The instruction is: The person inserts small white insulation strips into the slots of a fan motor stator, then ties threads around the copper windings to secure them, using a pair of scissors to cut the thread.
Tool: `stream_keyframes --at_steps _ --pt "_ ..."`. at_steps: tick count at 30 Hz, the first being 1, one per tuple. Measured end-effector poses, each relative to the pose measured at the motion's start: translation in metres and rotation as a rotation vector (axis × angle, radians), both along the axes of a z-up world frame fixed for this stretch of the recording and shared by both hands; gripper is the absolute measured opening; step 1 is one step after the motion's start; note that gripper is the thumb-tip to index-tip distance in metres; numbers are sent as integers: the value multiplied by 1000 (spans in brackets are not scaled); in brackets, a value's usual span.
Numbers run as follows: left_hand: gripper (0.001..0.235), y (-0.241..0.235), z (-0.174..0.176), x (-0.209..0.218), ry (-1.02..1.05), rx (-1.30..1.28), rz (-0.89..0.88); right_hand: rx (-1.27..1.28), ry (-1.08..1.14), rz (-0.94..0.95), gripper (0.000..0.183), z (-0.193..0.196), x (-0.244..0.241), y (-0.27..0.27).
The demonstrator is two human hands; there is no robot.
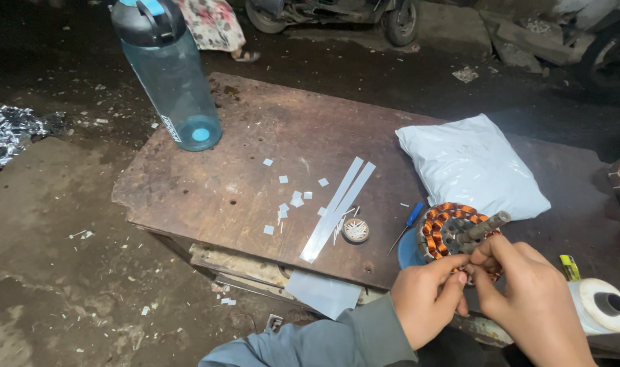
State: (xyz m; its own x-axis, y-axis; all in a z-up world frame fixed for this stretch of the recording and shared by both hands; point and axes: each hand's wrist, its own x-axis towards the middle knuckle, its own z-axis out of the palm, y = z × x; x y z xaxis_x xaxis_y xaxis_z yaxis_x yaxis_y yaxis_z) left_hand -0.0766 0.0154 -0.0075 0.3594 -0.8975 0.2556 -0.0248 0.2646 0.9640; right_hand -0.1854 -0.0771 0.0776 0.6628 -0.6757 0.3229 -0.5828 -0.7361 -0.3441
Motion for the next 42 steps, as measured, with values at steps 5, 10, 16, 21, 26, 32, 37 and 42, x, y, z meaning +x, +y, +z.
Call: stream_keyframes --at_steps 5,10,16,21,26,32,37,42 --pt "27 -2 7 10 12 22 -37 30 18 -22 25 4 2 -2" --pt "24 -15 -5 21 43 36 -88 104 36 124 33 10 6 -18" --pt "23 -29 -25 24 153 -11 -163 306 159 10 28 4 3 -33" --pt "24 -33 -32 21 203 -3 -171 259 133 56 30 -1 0 -36" --pt "23 -35 -31 24 250 6 -165 228 125 46 30 5 4 -30" --pt "24 -30 -23 33 349 -62 -52 130 -108 48 41 27 -12 -5" --pt "22 -14 -3 71 200 -86 96 375 -615 -97 32 9 -65 37" --pt "21 -22 33 89 -133 -88 88 567 -1049 -272 10 -119 -106 64"
